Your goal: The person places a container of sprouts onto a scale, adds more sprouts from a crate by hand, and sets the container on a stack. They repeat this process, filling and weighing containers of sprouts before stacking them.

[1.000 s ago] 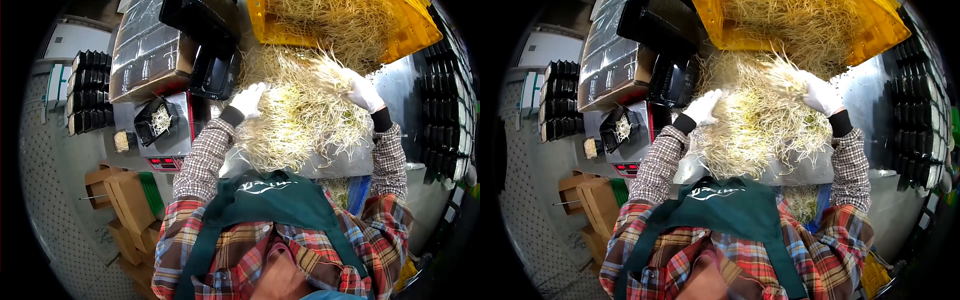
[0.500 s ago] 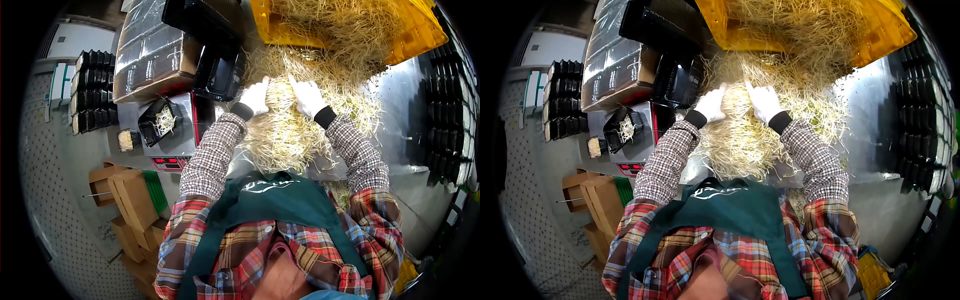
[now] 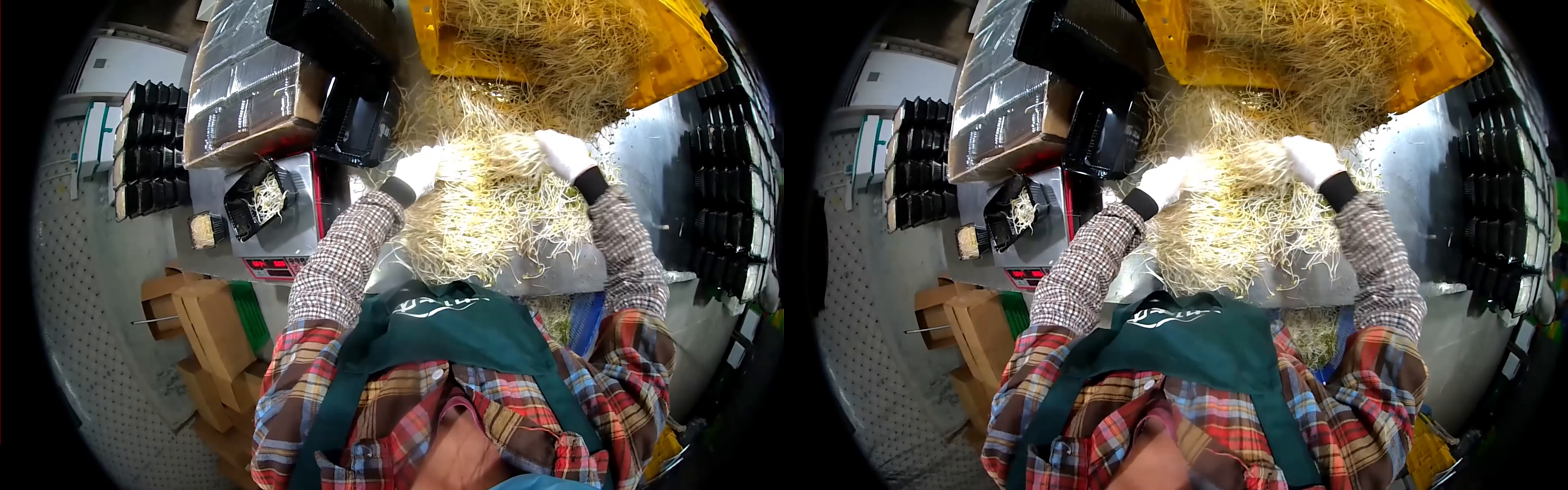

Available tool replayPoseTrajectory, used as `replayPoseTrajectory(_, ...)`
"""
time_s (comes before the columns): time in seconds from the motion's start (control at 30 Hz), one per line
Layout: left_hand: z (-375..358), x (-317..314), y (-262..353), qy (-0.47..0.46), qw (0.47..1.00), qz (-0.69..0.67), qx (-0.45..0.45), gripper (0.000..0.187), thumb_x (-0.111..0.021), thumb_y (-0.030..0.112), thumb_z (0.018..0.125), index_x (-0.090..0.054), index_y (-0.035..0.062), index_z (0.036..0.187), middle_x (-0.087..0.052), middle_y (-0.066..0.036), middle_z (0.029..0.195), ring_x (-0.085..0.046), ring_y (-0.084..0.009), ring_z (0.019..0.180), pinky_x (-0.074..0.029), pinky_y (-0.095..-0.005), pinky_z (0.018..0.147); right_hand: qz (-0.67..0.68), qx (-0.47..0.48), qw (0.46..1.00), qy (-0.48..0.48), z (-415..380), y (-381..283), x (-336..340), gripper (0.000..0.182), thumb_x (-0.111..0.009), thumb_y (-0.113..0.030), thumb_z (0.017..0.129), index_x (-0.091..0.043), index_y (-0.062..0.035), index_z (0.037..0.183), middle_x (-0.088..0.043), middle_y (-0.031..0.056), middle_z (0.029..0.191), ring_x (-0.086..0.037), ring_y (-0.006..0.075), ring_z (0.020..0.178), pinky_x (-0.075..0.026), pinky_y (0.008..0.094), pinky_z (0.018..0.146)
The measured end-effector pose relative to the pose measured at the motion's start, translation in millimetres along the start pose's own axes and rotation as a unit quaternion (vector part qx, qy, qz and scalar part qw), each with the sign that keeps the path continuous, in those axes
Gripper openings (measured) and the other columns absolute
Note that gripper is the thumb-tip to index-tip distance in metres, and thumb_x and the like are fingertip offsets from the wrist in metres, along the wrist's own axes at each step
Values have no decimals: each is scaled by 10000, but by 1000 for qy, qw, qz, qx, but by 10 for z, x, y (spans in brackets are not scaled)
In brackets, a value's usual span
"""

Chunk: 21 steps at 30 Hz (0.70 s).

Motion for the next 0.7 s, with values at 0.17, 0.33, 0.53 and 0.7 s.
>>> replayPoseTrajectory(0.17, 12, 16, -20, 21, 999, -20, 28, 625, -632, 71, 845, -394, 88, 1424, -602, -208, 1078, -636, -361, 988, -538, -439, 825, 147, 68, 976, 144, -114, 153, 473, 293, -496, -143, 968, -560, -50, 1238, -661, 179, 1155, -649, 351, 1058, -529, 405, 901)
replayPoseTrajectory(0.33, -321, 252, 51, 37, 997, -52, 31, 893, -692, 70, 768, -221, -35, 1520, -490, -308, 1367, -511, -409, 1269, -454, -425, 1049, 179, 70, 963, 189, 523, -672, 42, 517, -455, 17, 852, -495, -28, 1365, -623, 239, 1241, -634, 367, 1097, -516, 397, 973)
replayPoseTrajectory(0.53, -1439, 91, 254, 197, 974, -107, -20, 804, -769, 100, 751, -401, -5, 1458, -472, -246, 1443, -460, -395, 1344, -383, -440, 1135, -19, 123, 988, -93, 843, -965, -9, 1185, -886, -446, 624, -257, -43, 1543, -320, 262, 1551, -383, 413, 1403, -371, 514, 1129)
replayPoseTrajectory(0.7, -1597, -382, 926, 131, 982, -129, -53, 747, -751, 155, 749, -454, 32, 1423, -467, -189, 1441, -403, -416, 1354, -326, -512, 1142, -54, 124, 991, 2, 1076, -1499, -85, 1358, -767, -774, 577, -196, -12, 1546, -306, 315, 1542, -309, 449, 1440, -239, 567, 1186)
Point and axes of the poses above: each hand's wrist, its own z-axis towards the middle knuckle, its own x-axis out of the back of the hand, y = z × x, the point moved 2 cm from there along z, towards the middle knuckle
